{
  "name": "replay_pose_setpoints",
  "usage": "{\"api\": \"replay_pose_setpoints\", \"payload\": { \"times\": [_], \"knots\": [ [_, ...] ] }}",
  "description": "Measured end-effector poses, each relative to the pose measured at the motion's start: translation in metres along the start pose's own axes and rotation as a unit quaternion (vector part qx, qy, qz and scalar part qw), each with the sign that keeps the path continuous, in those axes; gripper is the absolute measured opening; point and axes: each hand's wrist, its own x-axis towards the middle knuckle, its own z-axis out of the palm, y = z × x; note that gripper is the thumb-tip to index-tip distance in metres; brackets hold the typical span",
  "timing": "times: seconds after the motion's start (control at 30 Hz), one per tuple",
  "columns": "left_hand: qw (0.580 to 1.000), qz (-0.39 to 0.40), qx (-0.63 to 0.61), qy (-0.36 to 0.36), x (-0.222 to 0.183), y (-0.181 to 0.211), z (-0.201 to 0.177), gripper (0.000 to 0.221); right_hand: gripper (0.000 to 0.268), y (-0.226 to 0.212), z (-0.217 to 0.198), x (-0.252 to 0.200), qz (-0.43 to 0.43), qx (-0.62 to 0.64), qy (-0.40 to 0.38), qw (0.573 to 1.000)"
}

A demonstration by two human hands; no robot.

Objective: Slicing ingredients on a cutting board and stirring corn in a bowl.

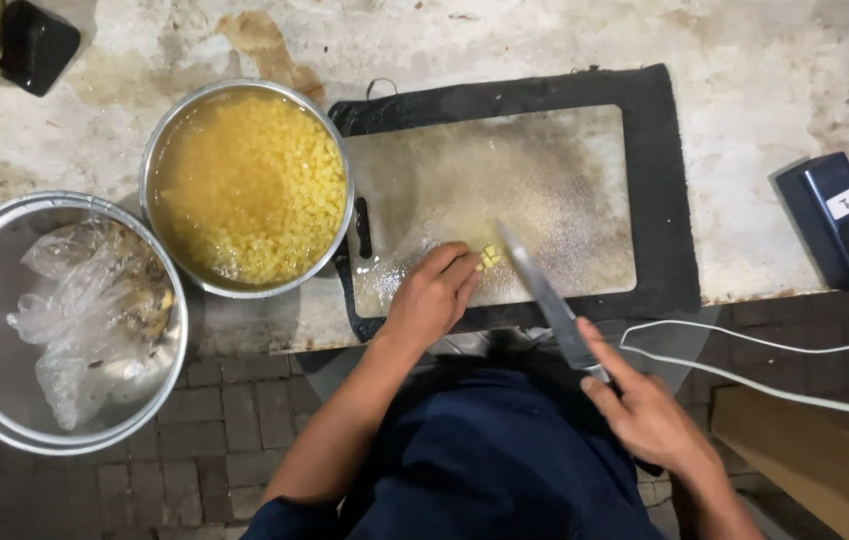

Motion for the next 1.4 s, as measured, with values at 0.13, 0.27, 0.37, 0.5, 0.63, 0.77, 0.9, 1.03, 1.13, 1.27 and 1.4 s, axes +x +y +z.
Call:
{"api": "replay_pose_setpoints", "payload": {
  "times": [0.13, 0.27, 0.37, 0.5, 0.63, 0.77, 0.9, 1.03, 1.13, 1.27, 1.4],
  "knots": [
    [1.000, 0.006, 0.005, -0.030, 0.003, -0.005, 0.004, 0.030, 0.071, 0.021, 0.005, 0.008, -0.047, 0.078, 0.000, 0.996],
    [0.996, 0.023, 0.020, -0.078, 0.009, -0.006, 0.007, 0.032, 0.072, 0.013, 0.012, 0.010, -0.021, 0.101, -0.017, 0.995],
    [0.997, 0.011, 0.023, -0.072, 0.007, -0.003, 0.013, 0.025, 0.074, 0.007, 0.019, 0.012, -0.019, 0.139, -0.042, 0.989],
    [1.000, -0.006, 0.014, -0.020, 0.004, 0.000, 0.017, 0.018, 0.076, 0.006, 0.028, 0.020, -0.066, 0.226, -0.062, 0.970],
    [0.999, -0.031, 0.043, -0.011, -0.008, -0.006, 0.029, 0.020, 0.075, -0.010, 0.026, 0.014, -0.063, 0.181, -0.063, 0.979],
    [0.997, -0.050, 0.036, 0.040, -0.011, -0.007, 0.014, 0.020, 0.076, -0.022, 0.026, 0.010, -0.082, 0.145, -0.056, 0.984],
    [0.988, -0.007, 0.071, 0.140, -0.001, 0.008, -0.044, 0.019, 0.076, -0.061, 0.019, 0.000, -0.143, 0.110, -0.064, 0.981],
    [0.978, -0.024, 0.115, 0.172, -0.006, -0.006, -0.107, 0.037, 0.076, -0.124, 0.011, -0.002, -0.218, 0.004, -0.068, 0.974],
    [0.951, -0.016, 0.229, 0.209, -0.011, -0.045, -0.138, 0.031, 0.066, -0.171, 0.009, -0.012, -0.305, 0.046, -0.084, 0.948],
    [0.932, -0.039, 0.275, 0.234, -0.023, -0.114, -0.163, 0.021, 0.068, -0.181, 0.015, -0.011, -0.293, 0.033, -0.112, 0.949],
    [0.934, -0.120, 0.291, 0.168, -0.041, -0.181, -0.175, 0.023, 0.070, -0.135, 0.013, 0.008, -0.258, 0.047, -0.107, 0.959]
  ]
}}
